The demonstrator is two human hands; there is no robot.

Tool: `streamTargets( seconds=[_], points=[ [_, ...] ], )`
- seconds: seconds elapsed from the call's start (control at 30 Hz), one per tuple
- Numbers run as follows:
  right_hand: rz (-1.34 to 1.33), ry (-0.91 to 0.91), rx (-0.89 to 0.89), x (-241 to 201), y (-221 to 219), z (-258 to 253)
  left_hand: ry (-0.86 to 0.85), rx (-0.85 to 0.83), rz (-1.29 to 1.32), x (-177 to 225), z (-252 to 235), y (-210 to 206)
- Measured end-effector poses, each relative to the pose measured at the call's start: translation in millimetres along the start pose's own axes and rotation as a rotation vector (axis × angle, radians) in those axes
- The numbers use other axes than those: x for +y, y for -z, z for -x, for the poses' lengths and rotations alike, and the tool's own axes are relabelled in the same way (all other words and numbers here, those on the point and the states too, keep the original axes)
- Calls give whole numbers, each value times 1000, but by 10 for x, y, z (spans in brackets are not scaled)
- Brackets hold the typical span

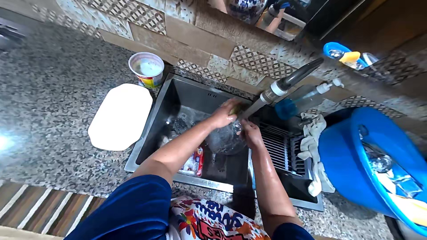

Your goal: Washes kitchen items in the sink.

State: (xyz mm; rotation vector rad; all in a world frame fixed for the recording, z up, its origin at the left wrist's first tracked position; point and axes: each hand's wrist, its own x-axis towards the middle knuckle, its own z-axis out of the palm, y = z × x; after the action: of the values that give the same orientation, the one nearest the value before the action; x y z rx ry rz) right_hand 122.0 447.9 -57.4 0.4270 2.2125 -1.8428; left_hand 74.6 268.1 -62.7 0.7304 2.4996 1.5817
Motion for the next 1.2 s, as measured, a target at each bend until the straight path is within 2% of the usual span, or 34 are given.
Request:
streamTargets(
  seconds=[0.03,0.13,0.2,0.27,0.4,0.47,0.57,0.63,0.73,0.8,0.93,1.03,1.1,1.2],
  points=[
    [11,6,-25,5,23,12,-12,-60,-26,64,-20,68],
    [87,20,-193,-18,78,56,-194,-211,-219,347,18,73],
    [128,-14,-231,-62,52,127,-143,-285,-318,456,25,67],
    [160,-30,-165,-112,-25,181,-57,-318,-324,446,-38,143],
    [93,-2,-82,-114,-199,201,133,-266,-33,291,-139,329],
    [66,7,-101,-141,-241,222,133,-243,92,141,-183,411],
    [52,17,-155,-145,-232,254,158,-247,92,3,-178,520],
    [61,16,-182,-198,-219,269,201,-238,27,169,-98,523],
    [126,-18,-164,-318,-242,343,221,-306,-304,616,87,323],
    [204,-12,-149,-355,-239,360,248,-260,-373,741,219,197],
    [423,72,-81,-242,-117,336,195,-74,-152,330,287,171],
    [518,39,-68,-217,-35,374,356,6,111,-136,282,176],
    [665,-16,-138,-281,-56,389,405,-1,68,-30,311,135],
    [770,32,-202,-259,-66,370,214,-77,-85,262,344,56]
  ],
)
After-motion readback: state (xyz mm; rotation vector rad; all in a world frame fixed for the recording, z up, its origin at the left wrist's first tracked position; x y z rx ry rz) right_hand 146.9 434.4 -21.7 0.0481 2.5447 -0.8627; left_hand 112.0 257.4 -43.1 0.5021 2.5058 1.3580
